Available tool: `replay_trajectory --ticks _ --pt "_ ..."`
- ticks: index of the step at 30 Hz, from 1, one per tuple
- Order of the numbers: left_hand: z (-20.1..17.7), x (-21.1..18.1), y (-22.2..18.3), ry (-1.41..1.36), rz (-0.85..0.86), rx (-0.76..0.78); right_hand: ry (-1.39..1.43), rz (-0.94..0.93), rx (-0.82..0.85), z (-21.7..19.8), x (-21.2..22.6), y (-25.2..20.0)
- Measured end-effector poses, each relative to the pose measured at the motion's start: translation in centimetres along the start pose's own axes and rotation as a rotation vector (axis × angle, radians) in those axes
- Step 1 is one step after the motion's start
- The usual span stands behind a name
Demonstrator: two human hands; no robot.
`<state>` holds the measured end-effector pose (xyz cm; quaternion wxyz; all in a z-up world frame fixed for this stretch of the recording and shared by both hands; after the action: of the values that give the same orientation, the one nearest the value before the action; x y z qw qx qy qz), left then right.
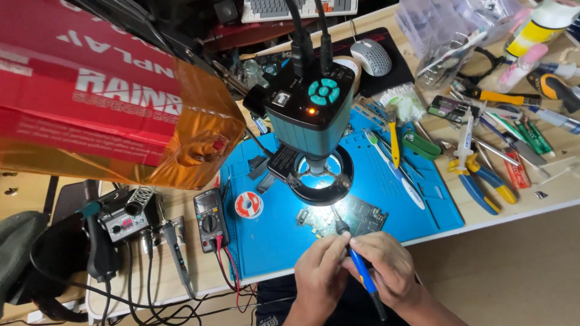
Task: Inspecting and repairing a motherboard using a heat gun, probe, and digital microscope on a repair bench.
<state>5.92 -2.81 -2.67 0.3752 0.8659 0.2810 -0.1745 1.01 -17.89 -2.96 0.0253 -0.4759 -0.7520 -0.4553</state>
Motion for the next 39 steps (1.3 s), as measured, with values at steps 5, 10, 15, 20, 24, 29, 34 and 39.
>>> replay_trajectory --ticks 5,10,15,20,24,29,34,39 --pt "-0.1 0.5 -0.2 0.04 0.01 -0.028 0.035 -0.012 -0.004 0.1 0.3 0.6" --pt "0.3 1.5 -0.5 0.077 0.006 -0.017 -0.025 -0.01 0.025 0.9 -0.1 0.1" --pt "0.3 1.9 -0.4 0.089 0.022 -0.043 -0.036 0.01 0.041 1.0 0.0 0.1" --pt "-0.4 1.9 -0.1 0.147 0.052 -0.069 -0.016 -0.031 0.089 0.4 -0.1 0.5" --pt "-0.6 1.9 -0.1 0.156 0.056 -0.043 0.078 0.009 0.216 -0.4 -0.7 0.7" --pt "-0.2 2.7 -0.8 0.129 0.024 -0.02 0.105 0.039 0.286 -2.1 -2.4 0.9" --pt "-0.4 2.9 -1.0 0.142 -0.002 -0.07 -0.289 0.197 0.161 -5.7 -8.0 1.6" --pt "0.2 3.9 -2.0 0.151 -0.048 -0.035 -0.58 0.307 0.225 -7.1 -12.6 3.1"
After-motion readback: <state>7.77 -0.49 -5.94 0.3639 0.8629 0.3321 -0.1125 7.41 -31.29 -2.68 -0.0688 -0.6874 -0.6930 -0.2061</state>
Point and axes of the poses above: each hand's wrist, its own y-axis towards the middle knuckle, its own z-axis out of the palm, x = y × z, the point moved 4 cm from there along y, towards the middle knuckle, and after that the axes turned 12 degrees about x, right-handed, at the moved point
